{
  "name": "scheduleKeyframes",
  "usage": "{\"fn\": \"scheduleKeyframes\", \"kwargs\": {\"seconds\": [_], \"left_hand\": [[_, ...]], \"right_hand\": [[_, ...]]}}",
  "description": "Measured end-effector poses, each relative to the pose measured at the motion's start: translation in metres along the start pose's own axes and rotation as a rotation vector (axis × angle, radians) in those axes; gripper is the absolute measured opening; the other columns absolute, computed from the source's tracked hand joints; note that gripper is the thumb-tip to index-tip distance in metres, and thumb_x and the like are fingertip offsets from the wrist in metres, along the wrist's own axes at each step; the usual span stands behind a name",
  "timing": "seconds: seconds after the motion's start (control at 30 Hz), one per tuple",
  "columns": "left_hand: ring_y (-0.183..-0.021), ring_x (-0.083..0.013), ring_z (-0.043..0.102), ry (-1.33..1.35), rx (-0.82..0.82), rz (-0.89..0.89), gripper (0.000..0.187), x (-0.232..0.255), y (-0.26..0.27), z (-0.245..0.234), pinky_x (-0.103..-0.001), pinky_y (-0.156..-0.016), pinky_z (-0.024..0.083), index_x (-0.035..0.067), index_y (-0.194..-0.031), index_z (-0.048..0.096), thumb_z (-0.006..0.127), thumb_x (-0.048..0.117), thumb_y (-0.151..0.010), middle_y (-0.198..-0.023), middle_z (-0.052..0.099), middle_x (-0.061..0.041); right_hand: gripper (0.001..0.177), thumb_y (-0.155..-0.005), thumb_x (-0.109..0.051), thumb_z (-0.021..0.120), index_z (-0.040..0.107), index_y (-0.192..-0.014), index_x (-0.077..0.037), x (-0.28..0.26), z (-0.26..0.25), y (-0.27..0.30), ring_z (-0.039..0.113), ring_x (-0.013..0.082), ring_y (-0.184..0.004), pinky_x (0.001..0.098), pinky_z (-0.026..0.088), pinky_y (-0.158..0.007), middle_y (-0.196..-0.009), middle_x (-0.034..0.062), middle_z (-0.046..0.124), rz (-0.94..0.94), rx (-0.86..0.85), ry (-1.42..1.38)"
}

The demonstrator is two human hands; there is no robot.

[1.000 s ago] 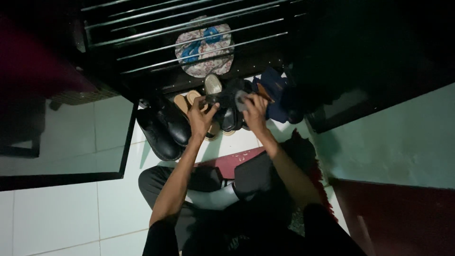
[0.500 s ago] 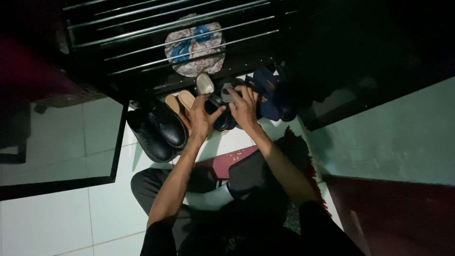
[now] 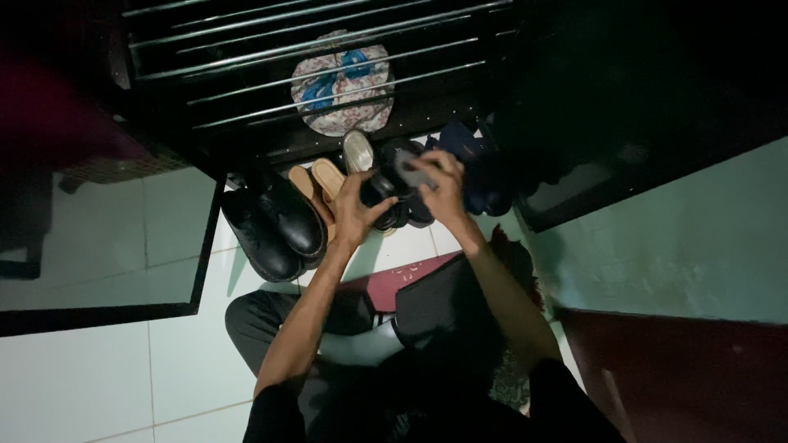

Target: The person sits on the floor in front of an open shoe rack and wipes a black shoe with a cloth. They place the shoe on an upper shelf, then retrieve another black shoe and continue wiping it with the cloth.

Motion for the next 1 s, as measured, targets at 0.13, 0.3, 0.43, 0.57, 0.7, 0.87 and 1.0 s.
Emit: {"fn": "scheduleKeyframes", "kwargs": {"seconds": [0.13, 0.3, 0.43, 0.57, 0.7, 0.87, 1.0], "left_hand": [[-0.103, -0.0407, 0.066, -0.07, -0.089, 0.054, 0.068, -0.011, -0.005, 0.004, -0.048, -0.09, 0.053, 0.009, -0.121, 0.063, 0.095, 0.038, -0.068, -0.104, 0.067, -0.017], [-0.105, -0.0445, 0.063, -0.045, -0.177, 0.08, 0.071, -0.03, -0.006, 0.001, -0.052, -0.091, 0.052, 0.008, -0.124, 0.059, 0.096, 0.026, -0.065, -0.106, 0.064, -0.019], [-0.107, -0.0459, 0.063, -0.044, -0.201, 0.102, 0.08, -0.03, -0.003, 0.001, -0.054, -0.092, 0.052, 0.01, -0.128, 0.058, 0.096, 0.017, -0.059, -0.109, 0.065, -0.019], [-0.108, -0.0425, 0.063, -0.077, -0.217, 0.174, 0.073, -0.029, 0.002, 0.002, -0.052, -0.095, 0.051, 0.007, -0.131, 0.058, 0.092, 0.03, -0.071, -0.108, 0.064, -0.02], [-0.11, -0.0475, 0.062, -0.096, -0.242, 0.28, 0.074, 0.006, 0.003, -0.022, -0.057, -0.097, 0.05, 0.0, -0.133, 0.058, 0.091, 0.029, -0.073, -0.111, 0.066, -0.027], [-0.121, -0.0427, 0.059, -0.148, -0.316, 0.349, 0.07, -0.022, 0.034, -0.028, -0.053, -0.103, 0.048, 0.002, -0.135, 0.059, 0.088, 0.022, -0.074, -0.121, 0.064, -0.02], [-0.135, -0.0398, 0.053, -0.214, -0.347, 0.428, 0.063, -0.023, 0.039, -0.032, -0.054, -0.111, 0.042, 0.002, -0.141, 0.056, 0.079, 0.016, -0.084, -0.137, 0.06, -0.019]], "right_hand": [[0.054, -0.062, 0.0, 0.08, 0.074, -0.111, -0.02, -0.068, -0.006, -0.029, 0.057, 0.0287, -0.114, 0.0469, 0.035, -0.101, -0.112, 0.0037, 0.06, -0.201, -0.267, 0.146], [0.035, -0.061, -0.006, 0.08, 0.072, -0.091, -0.02, -0.079, 0.0, -0.014, 0.054, 0.0243, -0.106, 0.0482, 0.035, -0.094, -0.107, -0.0005, 0.058, -0.397, -0.424, 0.372], [0.021, -0.062, -0.002, 0.078, 0.071, -0.08, -0.009, -0.085, -0.001, -0.013, 0.053, 0.0323, -0.102, 0.0526, 0.035, -0.09, -0.107, 0.0098, 0.058, -0.398, -0.366, 0.378], [0.038, -0.07, -0.009, 0.075, 0.072, -0.105, -0.022, -0.061, 0.016, -0.02, 0.053, 0.0248, -0.107, 0.0471, 0.032, -0.095, -0.11, 0.0017, 0.054, -0.315, -0.317, 0.389], [0.029, -0.076, -0.011, 0.07, 0.071, -0.103, -0.022, -0.05, 0.026, -0.023, 0.055, 0.0235, -0.101, 0.0439, 0.03, -0.092, -0.105, 0.0009, 0.053, -0.289, -0.28, 0.365], [0.026, -0.066, -0.014, 0.077, 0.074, -0.092, -0.02, 0.035, 0.049, 0.002, 0.054, 0.0221, -0.104, 0.0456, 0.032, -0.093, -0.106, 0.002, 0.056, -0.246, -0.249, 0.536], [0.046, -0.067, -0.006, 0.079, 0.076, -0.108, -0.026, 0.011, 0.033, -0.008, 0.056, 0.0245, -0.111, 0.0442, 0.037, -0.094, -0.112, 0.0, 0.058, -0.126, -0.289, 0.298]]}}
Point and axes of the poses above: each hand's wrist, its own y-axis away from the middle knuckle, its own z-axis out of the palm, x = y × z, the point moved 3 cm from there along -y, towards the middle knuckle
